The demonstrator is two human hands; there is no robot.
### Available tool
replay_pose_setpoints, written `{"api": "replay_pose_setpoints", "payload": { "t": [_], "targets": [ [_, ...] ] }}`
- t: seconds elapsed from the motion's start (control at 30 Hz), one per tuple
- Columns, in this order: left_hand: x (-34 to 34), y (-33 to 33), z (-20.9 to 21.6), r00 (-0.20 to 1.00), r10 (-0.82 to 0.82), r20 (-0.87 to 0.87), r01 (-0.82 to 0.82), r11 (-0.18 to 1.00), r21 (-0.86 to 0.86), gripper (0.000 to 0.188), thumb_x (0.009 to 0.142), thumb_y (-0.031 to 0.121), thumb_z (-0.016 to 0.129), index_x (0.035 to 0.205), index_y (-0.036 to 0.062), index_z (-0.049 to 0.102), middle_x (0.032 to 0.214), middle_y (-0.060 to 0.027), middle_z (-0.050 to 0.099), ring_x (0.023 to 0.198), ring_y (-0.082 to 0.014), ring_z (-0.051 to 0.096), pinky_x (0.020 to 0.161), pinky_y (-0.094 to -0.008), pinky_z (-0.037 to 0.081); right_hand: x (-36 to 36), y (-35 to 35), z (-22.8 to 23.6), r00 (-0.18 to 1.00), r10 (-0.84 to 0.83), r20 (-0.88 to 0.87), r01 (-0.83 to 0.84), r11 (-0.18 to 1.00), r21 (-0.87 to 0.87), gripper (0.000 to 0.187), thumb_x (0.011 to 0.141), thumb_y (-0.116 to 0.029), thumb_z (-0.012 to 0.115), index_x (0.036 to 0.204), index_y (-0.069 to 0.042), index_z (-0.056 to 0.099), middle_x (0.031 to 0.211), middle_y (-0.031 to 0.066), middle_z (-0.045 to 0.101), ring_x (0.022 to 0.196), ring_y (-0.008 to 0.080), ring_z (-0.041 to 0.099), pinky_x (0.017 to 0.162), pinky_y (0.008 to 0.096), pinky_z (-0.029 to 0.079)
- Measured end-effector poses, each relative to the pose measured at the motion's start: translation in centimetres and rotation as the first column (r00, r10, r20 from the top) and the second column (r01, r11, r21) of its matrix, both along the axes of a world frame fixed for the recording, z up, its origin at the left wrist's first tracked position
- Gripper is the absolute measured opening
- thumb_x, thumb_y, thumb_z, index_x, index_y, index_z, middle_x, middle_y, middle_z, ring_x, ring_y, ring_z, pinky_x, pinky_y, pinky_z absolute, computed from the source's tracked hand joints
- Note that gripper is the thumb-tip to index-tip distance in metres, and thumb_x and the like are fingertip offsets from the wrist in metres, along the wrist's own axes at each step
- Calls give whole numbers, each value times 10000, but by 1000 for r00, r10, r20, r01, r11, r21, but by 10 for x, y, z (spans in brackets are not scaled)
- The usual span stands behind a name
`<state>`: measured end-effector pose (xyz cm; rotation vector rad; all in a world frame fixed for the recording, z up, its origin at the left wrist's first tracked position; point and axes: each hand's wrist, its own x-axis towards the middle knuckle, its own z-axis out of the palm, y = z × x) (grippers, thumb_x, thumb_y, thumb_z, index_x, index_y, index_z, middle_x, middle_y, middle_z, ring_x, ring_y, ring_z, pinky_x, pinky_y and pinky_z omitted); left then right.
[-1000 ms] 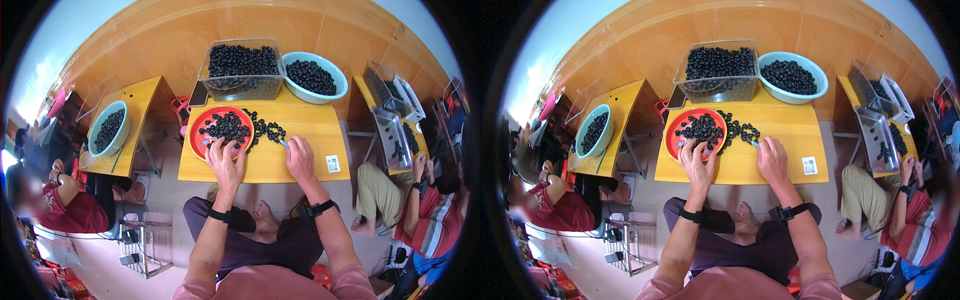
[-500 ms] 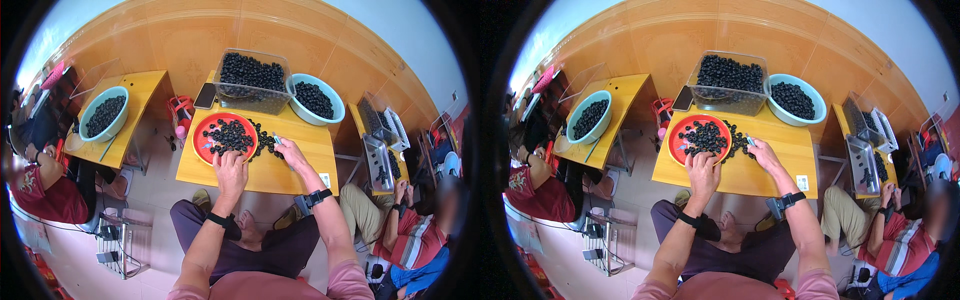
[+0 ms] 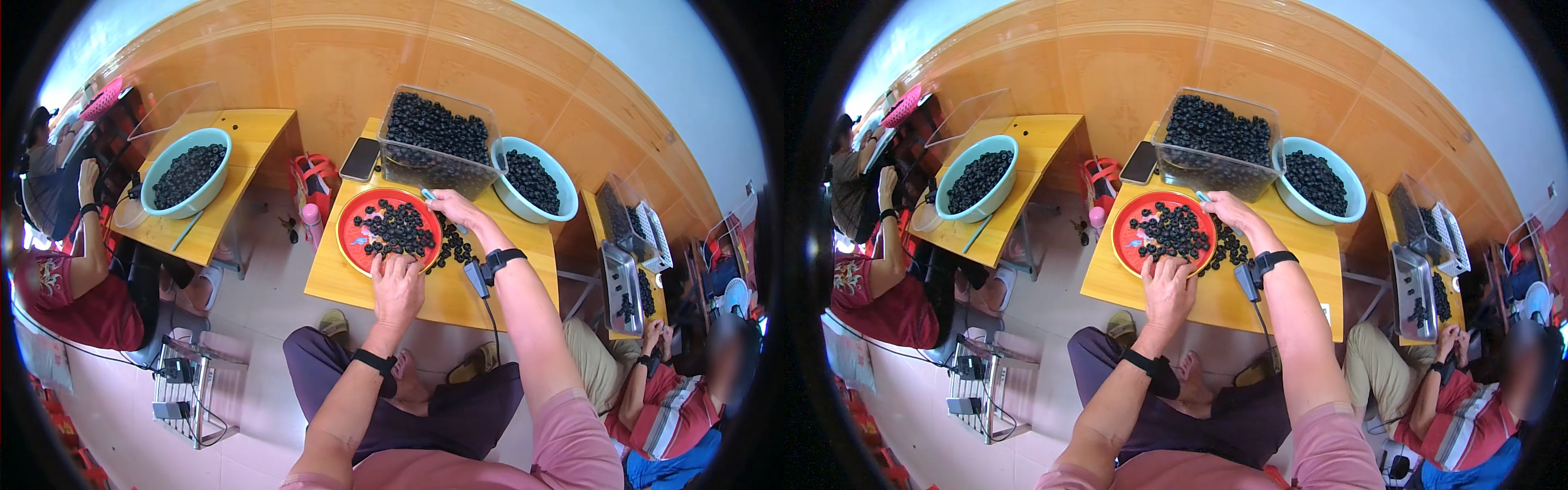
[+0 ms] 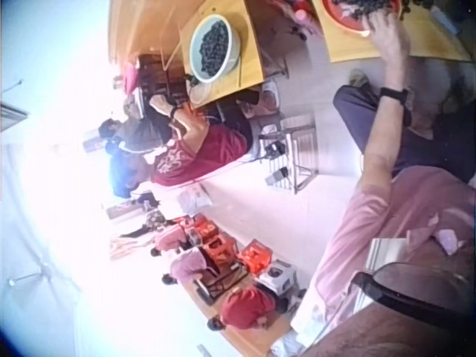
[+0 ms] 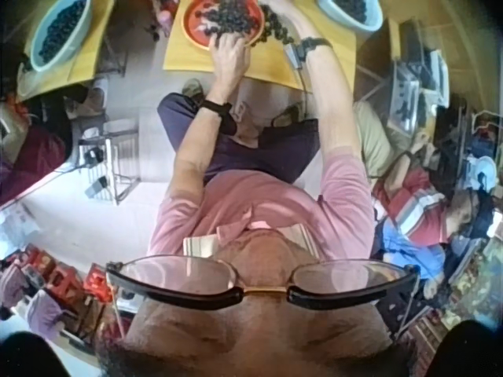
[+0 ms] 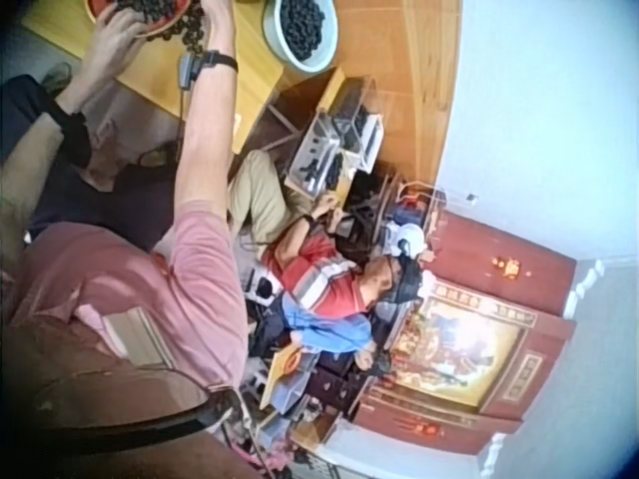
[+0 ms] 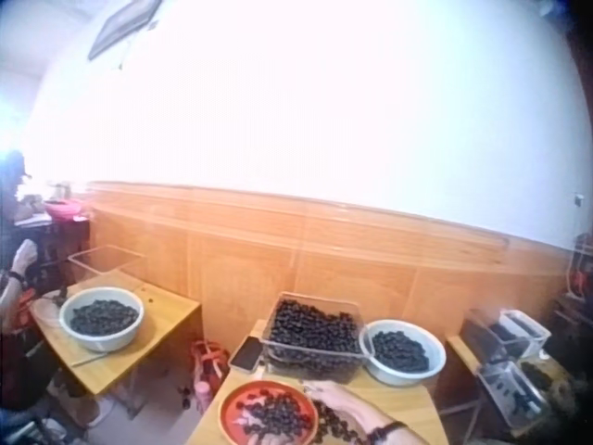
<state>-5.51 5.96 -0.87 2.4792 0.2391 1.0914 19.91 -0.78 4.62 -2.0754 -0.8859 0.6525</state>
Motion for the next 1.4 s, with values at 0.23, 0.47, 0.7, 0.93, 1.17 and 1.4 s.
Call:
{"api": "replay_pose_setpoints", "payload": {
  "t": [0.23,0.47,0.7,0.93,1.17,1.4],
  "targets": [
    [2,-3,0,1000,0,-8,0,1000,-7,191,842,145,761,1020,130,694,1048,-35,645,1112,-242,609,1147,-533,315,0,-21,-20,989,15,-148,-10,999,34,263,1050,-270,603,1066,-29,706,1010,-32,671,948,88,553,909,268,435],
    [0,0,1,1000,-7,-17,7,1000,14,210,845,138,758,1043,134,687,1049,-32,649,1103,-240,614,1149,-533,314,-35,-56,-13,973,0,-230,30,992,126,271,1058,-277,588,1087,-33,703,1032,-30,666,985,88,555,937,274,434],
    [3,0,-2,999,-10,-31,11,999,41,208,870,155,741,1064,132,672,1080,-31,652,1125,-239,605,1163,-539,297,-54,-79,-22,991,-11,-136,25,994,105,306,1042,-283,574,999,-7,700,959,19,680,945,132,586,917,299,458],
    [6,-2,0,999,-23,-44,25,998,54,239,856,138,745,1078,129,657,1097,-45,654,1166,-263,597,1158,-528,303,-73,-132,-5,946,-279,-162,316,906,283,452,1042,-343,575,1324,-7,682,1108,48,652,1095,184,572,1052,337,416],
    [4,-5,5,997,-48,-61,53,995,90,238,858,143,734,1085,115,669,1108,-59,660,1158,-267,599,1140,-505,334,-108,-150,-51,845,-394,-362,526,737,424,463,1064,-288,563,1416,9,610,1023,8,611,1006,129,554,970,275,421],
    [1,2,-1,996,-32,-85,46,985,167,235,856,152,730,1072,82,669,1099,-90,679,1123,-273,608,1130,-485,344,-139,-121,-64,787,-465,-406,617,574,538,424,1049,-270,576,1364,4,648,1033,0,635,948,112,554,898,275,446]
  ]
}}
